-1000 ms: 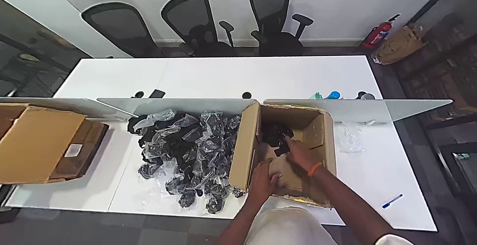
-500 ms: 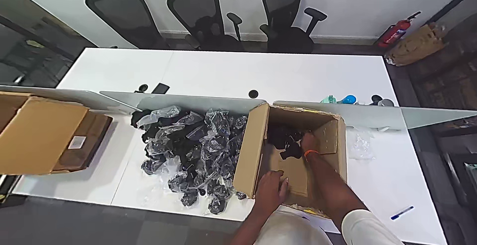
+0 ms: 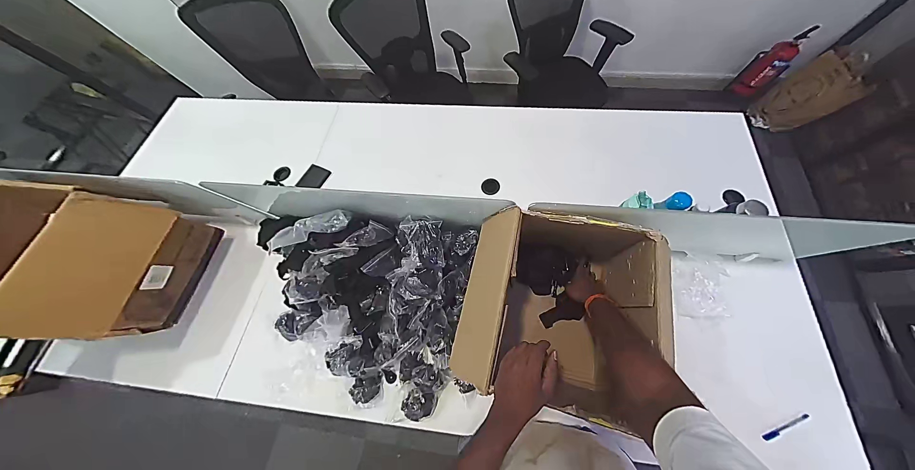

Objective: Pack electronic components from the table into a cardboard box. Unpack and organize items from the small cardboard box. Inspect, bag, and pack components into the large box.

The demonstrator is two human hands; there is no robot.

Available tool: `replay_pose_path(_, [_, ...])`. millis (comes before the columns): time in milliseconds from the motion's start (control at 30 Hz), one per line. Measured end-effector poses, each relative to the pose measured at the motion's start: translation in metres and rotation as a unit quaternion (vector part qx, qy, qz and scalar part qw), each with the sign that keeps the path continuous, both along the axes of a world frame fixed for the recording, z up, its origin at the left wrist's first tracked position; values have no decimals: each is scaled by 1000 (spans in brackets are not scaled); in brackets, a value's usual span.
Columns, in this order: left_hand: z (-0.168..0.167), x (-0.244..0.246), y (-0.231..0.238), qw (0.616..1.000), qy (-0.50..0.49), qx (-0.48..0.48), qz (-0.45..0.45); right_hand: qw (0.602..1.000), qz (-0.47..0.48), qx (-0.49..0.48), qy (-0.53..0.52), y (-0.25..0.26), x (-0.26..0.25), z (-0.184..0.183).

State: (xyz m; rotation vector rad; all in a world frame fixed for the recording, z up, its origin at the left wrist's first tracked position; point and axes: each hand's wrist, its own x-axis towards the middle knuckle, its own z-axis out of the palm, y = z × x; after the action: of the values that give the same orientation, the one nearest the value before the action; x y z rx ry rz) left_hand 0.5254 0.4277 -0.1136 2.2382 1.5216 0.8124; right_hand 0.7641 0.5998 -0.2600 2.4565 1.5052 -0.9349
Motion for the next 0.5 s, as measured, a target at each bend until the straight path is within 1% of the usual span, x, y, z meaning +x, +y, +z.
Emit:
replay_pose_path(100, [1, 0, 0, 1000, -6, -8, 1, 996, -10, -84, 42, 22, 1, 66])
replay_pose_path(133, [1, 0, 0, 1000, -8, -18, 0, 996, -1, -86, 36, 26, 0, 88])
replay_pose_path(233, [4, -3, 0, 998, -3, -67, -3, 999, 30, -45, 7, 25, -5, 139])
replay_pose_path(300, [7, -3, 0, 997, -1, -79, -2, 997, 66, -17, 27, 1, -9, 166])
replay_pose_path(400, [7, -6, -1, 997, -18, -74, 1, 977, 162, 10, 135, -59, -19, 185])
replay_pose_path(467, [9, -10, -5, 993, -71, -90, 3, 950, 196, 61, 237, -108, -31, 194])
replay_pose_path(500, [11, -12, -10, 989, -112, -95, 8, 935, 200, 105, 273, -135, -37, 196])
